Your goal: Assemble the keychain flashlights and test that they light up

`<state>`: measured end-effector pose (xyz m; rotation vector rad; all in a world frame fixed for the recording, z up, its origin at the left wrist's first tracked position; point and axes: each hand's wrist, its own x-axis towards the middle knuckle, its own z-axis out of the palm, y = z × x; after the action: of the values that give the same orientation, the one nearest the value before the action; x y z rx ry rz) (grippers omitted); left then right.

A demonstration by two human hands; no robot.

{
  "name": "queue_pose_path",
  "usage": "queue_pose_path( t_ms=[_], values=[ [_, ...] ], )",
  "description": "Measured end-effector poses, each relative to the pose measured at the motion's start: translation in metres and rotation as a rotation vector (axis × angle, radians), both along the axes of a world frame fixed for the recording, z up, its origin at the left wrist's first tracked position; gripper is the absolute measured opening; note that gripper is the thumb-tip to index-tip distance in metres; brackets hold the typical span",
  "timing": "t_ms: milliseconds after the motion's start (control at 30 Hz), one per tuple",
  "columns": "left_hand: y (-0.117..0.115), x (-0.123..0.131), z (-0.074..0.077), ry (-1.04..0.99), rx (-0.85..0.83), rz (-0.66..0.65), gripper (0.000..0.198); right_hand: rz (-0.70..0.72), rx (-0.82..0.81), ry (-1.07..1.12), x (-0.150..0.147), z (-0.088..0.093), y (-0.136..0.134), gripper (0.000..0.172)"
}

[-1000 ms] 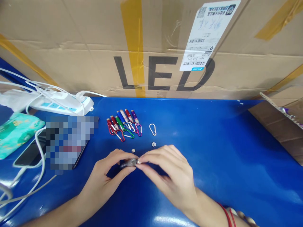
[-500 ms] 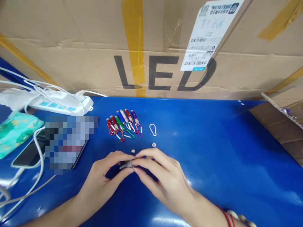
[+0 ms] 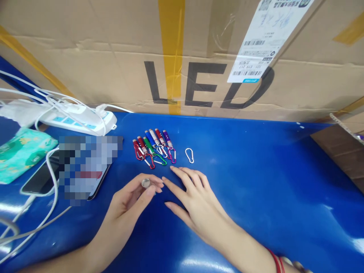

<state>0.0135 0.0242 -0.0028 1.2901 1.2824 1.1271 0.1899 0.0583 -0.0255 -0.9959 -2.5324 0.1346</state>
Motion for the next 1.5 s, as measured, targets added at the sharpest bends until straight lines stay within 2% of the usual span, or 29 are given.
queue_pose_path(
  t_ms=[133, 300, 533, 700, 867, 1033, 1133, 1267, 1500],
  values=[
    [-0.002, 0.002, 0.0, 0.039, 0.014, -0.114, 0.013, -0.007, 0.055, 0.073, 0.001, 0.0, 0.0, 0.025],
    [-0.002, 0.005, 0.002, 0.119, 0.104, -0.231, 0.01, -0.011, 0.084, 0.129, 0.004, 0.0, 0.001, 0.026],
    [-0.005, 0.005, 0.0, 0.129, 0.055, -0.268, 0.013, -0.034, -0.047, 0.253, 0.003, -0.001, 0.0, 0.018],
    [-0.002, 0.002, -0.001, 0.174, 0.116, -0.181, 0.015, -0.016, -0.117, 0.283, 0.005, 0.0, 0.001, 0.002],
    [0.001, -0.001, 0.001, 0.19, 0.06, -0.206, 0.019, 0.017, -0.056, 0.278, 0.005, 0.004, 0.001, 0.005],
    [0.0, 0.0, -0.001, 0.257, 0.022, -0.318, 0.014, -0.019, 0.061, 0.476, 0.006, 0.014, -0.001, 0.017],
    [-0.002, 0.001, -0.003, 0.257, -0.021, -0.382, 0.014, 0.037, 0.045, 0.556, 0.005, 0.019, -0.005, 0.019],
    [-0.001, 0.0, -0.003, 0.177, -0.043, -0.405, 0.02, 0.146, 0.014, 0.587, 0.002, 0.019, -0.01, 0.024],
    [-0.001, -0.002, -0.002, 0.124, -0.023, -0.392, 0.021, 0.172, -0.021, 0.516, 0.004, 0.023, -0.009, 0.022]
  ],
)
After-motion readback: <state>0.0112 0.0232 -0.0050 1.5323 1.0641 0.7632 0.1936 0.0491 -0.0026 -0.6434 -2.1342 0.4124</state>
